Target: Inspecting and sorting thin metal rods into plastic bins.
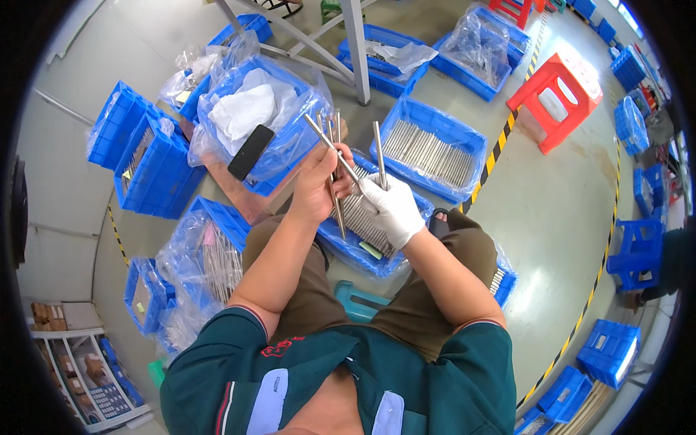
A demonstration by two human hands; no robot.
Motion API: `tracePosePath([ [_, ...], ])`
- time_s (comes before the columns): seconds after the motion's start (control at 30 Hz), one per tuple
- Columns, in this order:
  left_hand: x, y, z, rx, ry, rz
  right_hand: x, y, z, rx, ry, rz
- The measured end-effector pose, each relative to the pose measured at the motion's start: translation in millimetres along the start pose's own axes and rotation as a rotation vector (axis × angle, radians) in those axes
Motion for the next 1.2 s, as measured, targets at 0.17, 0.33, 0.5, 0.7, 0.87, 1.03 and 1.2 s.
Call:
tracePosePath([
  [0.17, 5, 2, -3, -0.13, 0.028, -0.002, -4, 3, -3, -0.118, 0.015, -0.027],
  [0.33, 2, 0, 2, -0.05, -0.086, -0.03, 0, 6, -5, -0.014, 0.041, 0.028],
  [0.5, 2, -1, -13, -0.346, -0.15, 0.095, 12, 10, -12, -0.21, -0.218, -0.199],
  [0.7, 2, -1, -9, -0.306, 0.001, 0.125, 9, 10, -12, -0.319, -0.466, -0.267],
  [0.87, -4, 6, -1, -0.172, 0.032, 0.072, 1, 14, -8, -0.235, -0.281, -0.214],
  [1.03, -1, 8, 1, -0.085, -0.075, -0.021, 3, 14, -11, -0.248, -0.247, -0.194],
  [1.2, 1, 9, -5, -0.162, -0.023, 0.012, 2, 16, -8, -0.289, -0.417, -0.248],
])
Point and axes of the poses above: each hand's wrist, its own y-axis towards the middle knuckle, its own z-axis out of the palm, x = y × z, the point moved 5 cm from there along y, towards the middle knuckle, and after that the axes turned 7 degrees about -z, right-handed, at the moved point
